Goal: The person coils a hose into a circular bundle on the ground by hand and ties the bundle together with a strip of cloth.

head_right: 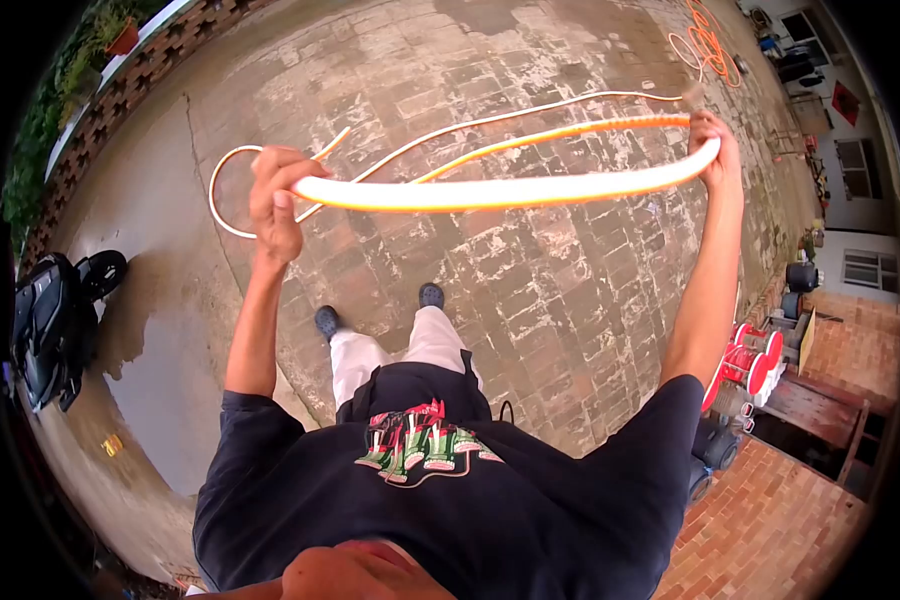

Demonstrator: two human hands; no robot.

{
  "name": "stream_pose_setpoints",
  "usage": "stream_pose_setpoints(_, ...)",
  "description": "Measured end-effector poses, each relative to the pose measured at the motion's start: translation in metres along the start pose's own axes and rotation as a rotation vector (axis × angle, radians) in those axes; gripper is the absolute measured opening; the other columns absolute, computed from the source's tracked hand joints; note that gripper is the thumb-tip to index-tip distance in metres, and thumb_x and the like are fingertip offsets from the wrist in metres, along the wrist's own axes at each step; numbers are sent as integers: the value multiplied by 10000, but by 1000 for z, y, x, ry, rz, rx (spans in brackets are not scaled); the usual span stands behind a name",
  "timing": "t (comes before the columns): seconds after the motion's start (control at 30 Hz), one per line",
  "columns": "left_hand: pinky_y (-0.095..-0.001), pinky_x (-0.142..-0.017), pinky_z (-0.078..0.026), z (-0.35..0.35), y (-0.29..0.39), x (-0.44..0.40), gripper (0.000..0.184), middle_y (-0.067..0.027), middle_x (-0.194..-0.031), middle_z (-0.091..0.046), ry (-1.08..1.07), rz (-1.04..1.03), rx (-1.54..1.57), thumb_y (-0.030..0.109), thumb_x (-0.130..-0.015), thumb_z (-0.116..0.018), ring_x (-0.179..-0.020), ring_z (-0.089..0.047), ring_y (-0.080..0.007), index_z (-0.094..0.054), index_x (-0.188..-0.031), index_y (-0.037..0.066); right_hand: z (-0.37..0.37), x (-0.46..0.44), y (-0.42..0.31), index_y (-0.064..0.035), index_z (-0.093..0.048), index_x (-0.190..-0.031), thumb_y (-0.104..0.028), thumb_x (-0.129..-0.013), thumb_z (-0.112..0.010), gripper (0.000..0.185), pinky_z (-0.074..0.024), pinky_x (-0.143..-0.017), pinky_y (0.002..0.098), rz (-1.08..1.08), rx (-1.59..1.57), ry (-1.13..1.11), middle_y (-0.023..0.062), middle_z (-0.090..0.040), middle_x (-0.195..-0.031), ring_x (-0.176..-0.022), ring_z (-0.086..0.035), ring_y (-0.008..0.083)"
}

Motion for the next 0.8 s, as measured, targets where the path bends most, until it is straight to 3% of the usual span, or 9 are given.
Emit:
stream_pose_setpoints(0.07, -435, -933, -378, -3, 11, -7, 576, -55, -876, -662, -102, -35, 3, 484, -1120, -442, -892, -596, -240, -777, -945, 50, 76, 38, 34, 31, -560, -1076, -18, -1077, -520, 63, -535, -651, 277, 178, -23, 95, 69, -556, -859, -703, -563, 129)
stream_pose_setpoints(0.13, -427, -922, -375, -187, 64, -51, 412, -64, -850, -620, -89, -110, 335, 351, -1036, -580, -861, -571, -242, -707, -811, 30, 57, 153, -144, 32, -570, -1087, -18, -1062, -545, 61, -537, -650, 280, 330, 151, 239, 70, -575, -888, -718, -566, 130)
stream_pose_setpoints(0.3, -442, -934, -366, -255, 55, -60, 258, -63, -824, -581, -255, -170, 386, 190, -854, -699, -823, -546, -249, -597, -704, 7, 253, 203, -12, 36, -636, -1120, -114, -1028, -663, 178, -568, -656, 292, 278, 197, 415, 66, -671, -874, -717, -617, 141)
stream_pose_setpoints(0.37, -459, -963, -365, -257, 29, -38, 275, -70, -867, -584, -406, -169, 155, 211, -851, -703, -911, -565, -258, -599, -709, -1, 310, 202, 64, 27, -651, -1176, -228, -1056, -646, 282, -574, -664, 310, 254, 274, 642, 86, -715, -931, -704, -619, 145)
stream_pose_setpoints(0.43, -493, -1082, -359, -248, 0, 1, 258, -137, -1101, -655, -545, -153, -165, 241, -840, -718, -1187, -569, -308, -683, -756, -1, 381, 181, 145, -33, -650, -1235, -357, -1093, -570, 363, -590, -841, 383, 0, 361, 556, 105, -729, -1017, -921, -670, 214)
stream_pose_setpoints(0.5, -550, -1205, -299, -231, -50, 67, 360, -203, -1546, -509, -703, 21, -547, 283, -894, -723, -1479, -404, -395, -777, -1190, 86, 442, 166, 225, -77, -572, -1410, -423, -1105, -552, 461, -579, -1007, 465, -283, 693, 609, 129, -684, -1332, -1186, -665, 252)
stream_pose_setpoints(0.57, -595, -1260, -236, -199, -110, 176, 721, -182, -1783, -186, -542, 219, -804, 336, -976, -703, -1570, -281, -447, -461, -1648, 243, 451, 173, 300, -122, -577, -1519, -413, -1103, -561, 508, -595, -988, 460, -346, 869, 726, 92, -696, -1348, -1208, -673, 237)
stream_pose_setpoints(0.63, -598, -1248, -274, -171, -110, 280, 877, -197, -1803, -63, -513, 597, -941, 373, -1031, -672, -1582, -275, -462, -170, -1747, 316, 483, 181, 374, -119, -559, -1542, -334, -1087, -597, 505, -617, -916, 441, -378, 1082, 644, 73, -709, -1310, -1133, -708, 215)
stream_pose_setpoints(0.8, -520, -1272, -332, -162, 12, 674, 818, -292, -1725, -211, -669, 1065, -477, 201, -945, -784, -1553, -333, -489, -400, -1666, 154, 488, 272, 505, -69, -675, -1411, -233, -1049, -637, 400, -604, -847, 369, -606, 1169, 347, 82, -765, -1189, -1007, -733, 178)
Point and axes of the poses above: each hand's wrist, its own x-axis away from the middle knuckle, its own z-axis out of the back of the hand, y = z × x, the point moved 4 cm from there along -x, towards the middle knuckle
